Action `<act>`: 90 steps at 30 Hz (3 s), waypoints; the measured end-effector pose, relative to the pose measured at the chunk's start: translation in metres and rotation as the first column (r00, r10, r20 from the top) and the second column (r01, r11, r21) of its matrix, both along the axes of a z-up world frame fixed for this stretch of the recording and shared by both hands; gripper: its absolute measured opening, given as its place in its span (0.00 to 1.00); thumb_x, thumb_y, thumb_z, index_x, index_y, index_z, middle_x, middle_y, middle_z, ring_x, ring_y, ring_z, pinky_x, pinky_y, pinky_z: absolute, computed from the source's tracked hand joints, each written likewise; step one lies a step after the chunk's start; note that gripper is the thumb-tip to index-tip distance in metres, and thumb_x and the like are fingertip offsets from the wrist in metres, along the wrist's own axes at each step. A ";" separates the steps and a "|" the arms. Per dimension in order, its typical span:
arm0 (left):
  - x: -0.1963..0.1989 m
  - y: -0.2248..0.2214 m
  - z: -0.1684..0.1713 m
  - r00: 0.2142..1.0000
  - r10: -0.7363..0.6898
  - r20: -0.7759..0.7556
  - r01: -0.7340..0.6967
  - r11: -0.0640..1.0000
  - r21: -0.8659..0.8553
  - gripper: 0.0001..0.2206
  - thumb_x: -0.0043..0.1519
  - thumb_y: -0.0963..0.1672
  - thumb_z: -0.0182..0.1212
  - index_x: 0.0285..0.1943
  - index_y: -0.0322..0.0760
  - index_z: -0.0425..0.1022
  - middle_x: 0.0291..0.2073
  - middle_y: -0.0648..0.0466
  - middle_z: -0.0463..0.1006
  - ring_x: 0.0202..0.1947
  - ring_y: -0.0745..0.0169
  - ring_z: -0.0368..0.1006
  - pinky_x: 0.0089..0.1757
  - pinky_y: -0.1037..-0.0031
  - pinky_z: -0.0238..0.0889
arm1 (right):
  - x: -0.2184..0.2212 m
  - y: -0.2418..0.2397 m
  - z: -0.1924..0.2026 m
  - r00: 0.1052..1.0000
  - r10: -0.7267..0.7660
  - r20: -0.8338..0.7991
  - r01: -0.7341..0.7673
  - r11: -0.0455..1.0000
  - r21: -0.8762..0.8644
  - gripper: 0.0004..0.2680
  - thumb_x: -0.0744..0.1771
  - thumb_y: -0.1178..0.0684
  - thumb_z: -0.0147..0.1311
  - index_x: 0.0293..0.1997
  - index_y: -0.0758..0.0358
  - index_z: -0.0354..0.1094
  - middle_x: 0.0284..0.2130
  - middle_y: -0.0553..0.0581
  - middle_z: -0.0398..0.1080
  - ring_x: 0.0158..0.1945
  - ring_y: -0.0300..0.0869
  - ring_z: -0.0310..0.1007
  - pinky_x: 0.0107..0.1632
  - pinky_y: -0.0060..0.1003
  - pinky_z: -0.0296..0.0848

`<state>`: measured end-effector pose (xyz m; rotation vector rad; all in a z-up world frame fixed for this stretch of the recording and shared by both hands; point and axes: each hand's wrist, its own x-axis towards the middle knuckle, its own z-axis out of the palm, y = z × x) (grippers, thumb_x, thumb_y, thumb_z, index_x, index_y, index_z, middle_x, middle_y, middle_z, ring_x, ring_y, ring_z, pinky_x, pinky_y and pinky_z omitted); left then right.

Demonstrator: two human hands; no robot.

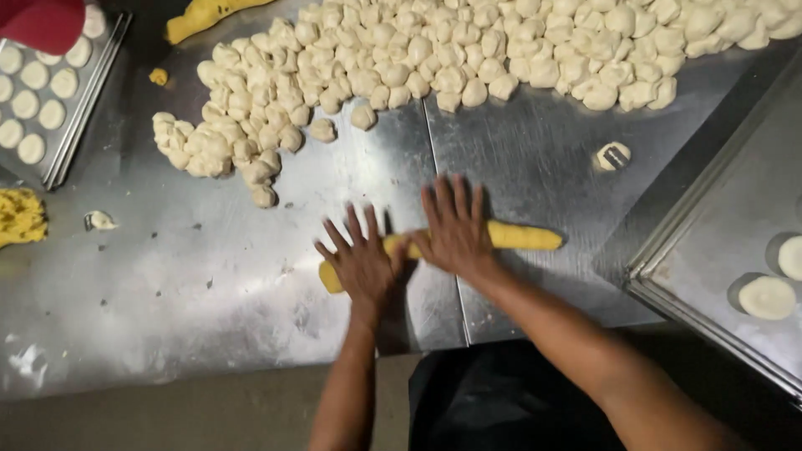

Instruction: Preparing and shaping dough pieces, filling them, placing them on a tray, marking the tops with a tool, and applying egg wash with a brush.

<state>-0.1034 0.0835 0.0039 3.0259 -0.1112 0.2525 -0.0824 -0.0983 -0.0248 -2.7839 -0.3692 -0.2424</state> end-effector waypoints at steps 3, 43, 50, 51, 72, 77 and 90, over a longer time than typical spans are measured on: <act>0.104 0.040 -0.030 0.986 -0.049 0.157 0.052 0.999 -0.010 0.34 0.68 0.60 0.46 0.78 0.41 0.61 0.78 0.36 0.44 0.77 0.26 0.34 0.64 0.27 0.27 | 0.093 0.001 -0.019 0.986 -0.166 -0.019 0.167 0.985 0.037 0.32 0.69 0.32 0.44 0.73 0.74 0.51 0.71 0.79 0.46 0.73 0.73 0.39 0.67 0.75 0.35; -0.086 -0.021 0.007 0.745 -0.663 0.067 0.638 0.680 -0.362 0.40 0.62 0.57 0.58 0.73 0.22 0.55 0.72 0.32 0.57 0.72 0.27 0.51 0.66 0.34 0.40 | -0.139 -0.047 0.028 0.977 -0.210 -0.029 0.211 0.977 0.028 0.21 0.69 0.46 0.49 0.71 0.63 0.59 0.67 0.61 0.62 0.71 0.54 0.56 0.73 0.61 0.43; -0.126 -0.021 0.007 0.807 -0.574 -0.137 0.509 0.795 -0.330 0.37 0.68 0.60 0.43 0.78 0.33 0.54 0.76 0.33 0.46 0.75 0.19 0.34 0.60 0.24 0.25 | -0.183 -0.010 -0.006 0.990 -0.133 -0.050 0.137 0.988 0.068 0.25 0.69 0.41 0.44 0.73 0.65 0.52 0.73 0.72 0.47 0.77 0.68 0.40 0.71 0.73 0.30; -0.120 -0.026 0.007 0.854 -0.506 -0.126 0.461 0.845 -0.272 0.35 0.68 0.60 0.42 0.78 0.38 0.55 0.76 0.34 0.47 0.74 0.17 0.33 0.58 0.21 0.24 | -0.171 -0.005 -0.009 0.988 -0.105 -0.113 0.099 0.994 -0.053 0.25 0.69 0.40 0.44 0.73 0.62 0.53 0.74 0.71 0.46 0.77 0.68 0.40 0.71 0.75 0.31; -0.154 -0.121 0.015 0.908 -0.389 -0.156 0.368 0.918 -0.150 0.30 0.68 0.59 0.41 0.77 0.52 0.60 0.79 0.46 0.49 0.77 0.27 0.35 0.64 0.26 0.22 | -0.187 -0.154 0.000 0.947 0.179 -0.267 -0.171 0.984 0.055 0.28 0.68 0.40 0.44 0.73 0.69 0.45 0.74 0.66 0.43 0.78 0.59 0.36 0.71 0.70 0.29; -0.015 -0.114 -0.029 0.998 -0.049 -0.028 0.049 0.998 0.024 0.33 0.66 0.61 0.43 0.78 0.52 0.59 0.78 0.41 0.46 0.74 0.14 0.32 0.58 0.17 0.25 | -0.015 -0.160 0.008 0.981 -0.003 -0.194 -0.008 0.998 -0.055 0.31 0.69 0.34 0.39 0.76 0.70 0.43 0.74 0.73 0.39 0.77 0.68 0.29 0.70 0.72 0.25; -0.147 -0.031 0.023 0.994 -0.033 -0.100 0.032 0.999 -0.005 0.36 0.57 0.57 0.58 0.73 0.41 0.58 0.73 0.42 0.56 0.73 0.27 0.38 0.61 0.28 0.27 | -0.160 -0.186 0.024 0.981 0.118 -0.157 -0.118 0.993 0.012 0.24 0.64 0.50 0.55 0.70 0.61 0.58 0.67 0.65 0.56 0.71 0.59 0.51 0.70 0.63 0.47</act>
